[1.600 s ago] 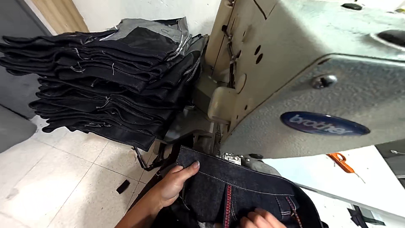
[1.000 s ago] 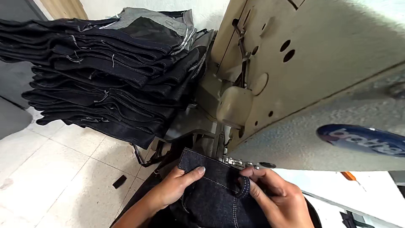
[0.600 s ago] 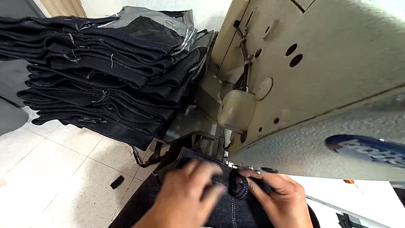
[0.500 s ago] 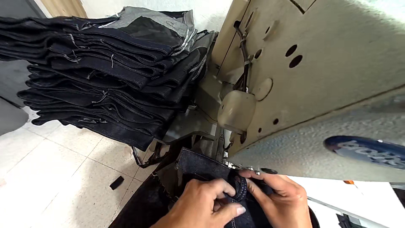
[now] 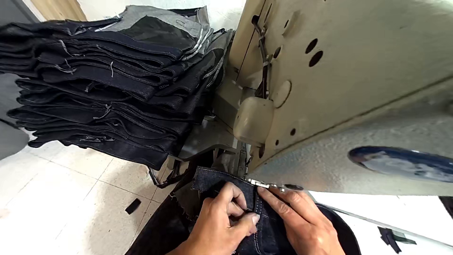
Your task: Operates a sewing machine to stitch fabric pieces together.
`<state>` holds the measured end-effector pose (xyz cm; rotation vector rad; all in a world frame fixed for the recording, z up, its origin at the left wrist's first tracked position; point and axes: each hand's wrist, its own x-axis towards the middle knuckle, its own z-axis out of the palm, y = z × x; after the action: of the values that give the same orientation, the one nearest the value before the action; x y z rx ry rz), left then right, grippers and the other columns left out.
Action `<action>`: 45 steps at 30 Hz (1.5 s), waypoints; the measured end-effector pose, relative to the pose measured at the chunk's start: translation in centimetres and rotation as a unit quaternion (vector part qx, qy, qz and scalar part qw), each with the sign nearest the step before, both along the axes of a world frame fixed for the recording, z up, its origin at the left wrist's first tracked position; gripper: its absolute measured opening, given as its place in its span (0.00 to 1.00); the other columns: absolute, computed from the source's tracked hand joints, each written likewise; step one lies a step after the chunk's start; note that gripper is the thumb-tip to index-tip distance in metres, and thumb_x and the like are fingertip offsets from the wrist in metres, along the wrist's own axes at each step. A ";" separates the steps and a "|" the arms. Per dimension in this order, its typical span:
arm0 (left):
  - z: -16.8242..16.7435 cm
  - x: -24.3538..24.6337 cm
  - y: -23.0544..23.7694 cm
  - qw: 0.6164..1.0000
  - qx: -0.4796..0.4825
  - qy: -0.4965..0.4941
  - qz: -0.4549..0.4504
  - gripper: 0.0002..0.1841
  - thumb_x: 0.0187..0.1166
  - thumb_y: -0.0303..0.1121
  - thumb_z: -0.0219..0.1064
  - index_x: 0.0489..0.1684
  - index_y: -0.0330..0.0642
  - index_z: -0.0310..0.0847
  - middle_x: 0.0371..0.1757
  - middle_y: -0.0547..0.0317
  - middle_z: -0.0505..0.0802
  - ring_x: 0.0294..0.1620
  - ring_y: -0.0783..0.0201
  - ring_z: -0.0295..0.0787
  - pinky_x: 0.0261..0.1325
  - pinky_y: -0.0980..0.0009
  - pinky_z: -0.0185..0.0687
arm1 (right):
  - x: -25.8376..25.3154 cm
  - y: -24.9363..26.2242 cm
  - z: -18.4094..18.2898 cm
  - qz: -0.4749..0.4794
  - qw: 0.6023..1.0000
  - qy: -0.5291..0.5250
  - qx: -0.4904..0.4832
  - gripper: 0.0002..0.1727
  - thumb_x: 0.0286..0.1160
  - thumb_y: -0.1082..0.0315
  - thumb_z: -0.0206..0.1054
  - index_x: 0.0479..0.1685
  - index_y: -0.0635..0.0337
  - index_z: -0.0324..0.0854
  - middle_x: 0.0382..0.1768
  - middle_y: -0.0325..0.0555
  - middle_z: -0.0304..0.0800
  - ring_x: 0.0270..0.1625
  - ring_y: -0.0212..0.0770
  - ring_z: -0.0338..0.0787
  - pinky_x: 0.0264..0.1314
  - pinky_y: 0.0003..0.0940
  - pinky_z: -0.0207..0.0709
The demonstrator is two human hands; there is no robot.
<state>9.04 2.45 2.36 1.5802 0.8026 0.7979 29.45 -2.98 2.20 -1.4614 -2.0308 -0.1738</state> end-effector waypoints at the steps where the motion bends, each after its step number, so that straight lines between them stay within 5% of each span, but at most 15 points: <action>1: -0.6 -0.3 0.1 0.994 0.106 0.028 0.006 0.12 0.77 0.33 0.73 0.45 0.36 0.79 0.23 0.60 0.92 0.23 0.69 0.93 0.30 0.73 0.90 | 0.3 0.2 -0.3 0.009 1.000 0.009 0.008 0.20 0.82 0.78 0.54 0.59 0.50 0.89 0.51 0.46 0.90 0.58 0.39 0.85 0.68 0.21 0.74; 4: -2.3 -0.9 1.5 0.866 0.487 0.086 0.075 0.11 0.83 0.46 0.68 0.39 0.49 0.85 0.19 0.65 0.81 0.24 0.66 0.77 0.33 0.74 0.74 | 0.8 0.6 -1.0 0.020 0.999 0.017 0.026 0.21 0.84 0.75 0.52 0.62 0.46 0.87 0.50 0.45 0.88 0.56 0.39 0.84 0.63 0.21 0.75; 7: -1.7 -1.0 3.2 0.782 0.615 0.100 0.005 0.10 0.88 0.38 0.61 0.57 0.58 0.88 0.54 0.69 0.94 0.54 0.62 0.83 0.61 0.66 0.71 | 1.0 0.7 -1.3 0.014 0.999 0.022 0.028 0.22 0.84 0.74 0.52 0.61 0.42 0.88 0.48 0.45 0.88 0.54 0.39 0.86 0.60 0.24 0.78; 9: -2.1 -0.9 4.4 0.767 0.632 0.099 -0.045 0.13 0.89 0.40 0.60 0.62 0.56 0.88 0.64 0.69 0.93 0.62 0.62 0.84 0.66 0.66 0.70 | 1.4 0.7 -1.7 0.007 0.998 0.064 0.014 0.23 0.86 0.70 0.52 0.63 0.33 0.88 0.45 0.43 0.88 0.52 0.37 0.87 0.56 0.27 0.79; 11: -2.5 -0.9 4.9 0.779 0.617 0.090 -0.062 0.15 0.89 0.46 0.60 0.64 0.57 0.87 0.65 0.69 0.93 0.61 0.62 0.84 0.65 0.68 0.72 | 2.1 0.3 -2.5 0.013 0.986 0.163 -0.031 0.19 0.90 0.61 0.53 0.65 0.27 0.87 0.46 0.38 0.88 0.52 0.31 0.86 0.58 0.26 0.77; 13: -2.6 -0.9 4.7 0.792 0.601 0.093 -0.052 0.15 0.88 0.48 0.61 0.64 0.58 0.87 0.64 0.70 0.93 0.59 0.62 0.84 0.65 0.69 0.73 | 2.5 -0.3 -3.2 -0.007 0.967 0.247 -0.059 0.15 0.89 0.52 0.58 0.61 0.41 0.87 0.46 0.36 0.91 0.54 0.27 0.87 0.63 0.28 0.78; 15: -2.7 -0.8 4.2 0.798 0.593 0.104 -0.030 0.15 0.87 0.48 0.62 0.63 0.59 0.88 0.64 0.70 0.93 0.60 0.62 0.85 0.65 0.69 0.73 | 2.5 -0.6 -3.4 -0.070 0.964 0.246 -0.073 0.21 0.87 0.46 0.58 0.53 0.54 0.84 0.41 0.36 0.92 0.51 0.27 0.88 0.64 0.32 0.77; 17: -2.6 -0.5 3.5 0.802 0.586 0.118 -0.006 0.15 0.88 0.48 0.61 0.62 0.58 0.89 0.63 0.70 0.94 0.59 0.62 0.85 0.65 0.69 0.74 | 2.1 0.0 -3.2 -0.108 0.968 0.221 -0.047 0.24 0.88 0.44 0.56 0.39 0.54 0.86 0.35 0.37 0.91 0.45 0.27 0.88 0.62 0.33 0.74; 20: -2.2 0.0 3.1 0.802 0.578 0.149 0.024 0.14 0.88 0.48 0.61 0.59 0.59 0.90 0.61 0.71 0.95 0.58 0.63 0.87 0.63 0.71 0.76 | 1.8 1.1 -2.4 -0.133 0.973 0.188 0.005 0.25 0.88 0.46 0.55 0.31 0.54 0.86 0.31 0.39 0.91 0.44 0.27 0.88 0.62 0.30 0.72; 34: -1.7 -0.7 3.1 0.823 0.550 0.143 0.004 0.14 0.87 0.45 0.64 0.59 0.56 0.92 0.63 0.69 0.95 0.60 0.64 0.86 0.65 0.72 0.74 | 1.7 1.2 -1.6 -0.094 0.979 0.178 -0.020 0.23 0.90 0.47 0.55 0.35 0.54 0.83 0.33 0.41 0.91 0.45 0.27 0.88 0.57 0.26 0.73; 40: -1.2 -1.8 4.4 0.898 0.435 0.058 -0.044 0.13 0.87 0.42 0.63 0.51 0.49 0.93 0.55 0.64 0.97 0.66 0.67 0.87 0.73 0.74 0.75 | 2.6 0.9 -1.7 -0.103 0.987 0.125 -0.011 0.26 0.88 0.46 0.57 0.29 0.57 0.86 0.27 0.46 0.91 0.39 0.34 0.90 0.52 0.27 0.76; 45: -0.9 -2.8 5.0 0.920 0.375 0.097 0.061 0.14 0.86 0.39 0.64 0.43 0.41 0.93 0.50 0.56 0.97 0.63 0.68 0.91 0.71 0.76 0.81 | 2.7 0.7 -2.2 -0.115 0.984 0.134 -0.008 0.27 0.87 0.44 0.56 0.30 0.55 0.86 0.27 0.43 0.91 0.37 0.33 0.89 0.47 0.28 0.76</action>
<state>6.22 7.48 1.46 2.3360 0.7834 1.1357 32.19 -2.28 0.00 -1.6330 -1.6524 -0.0529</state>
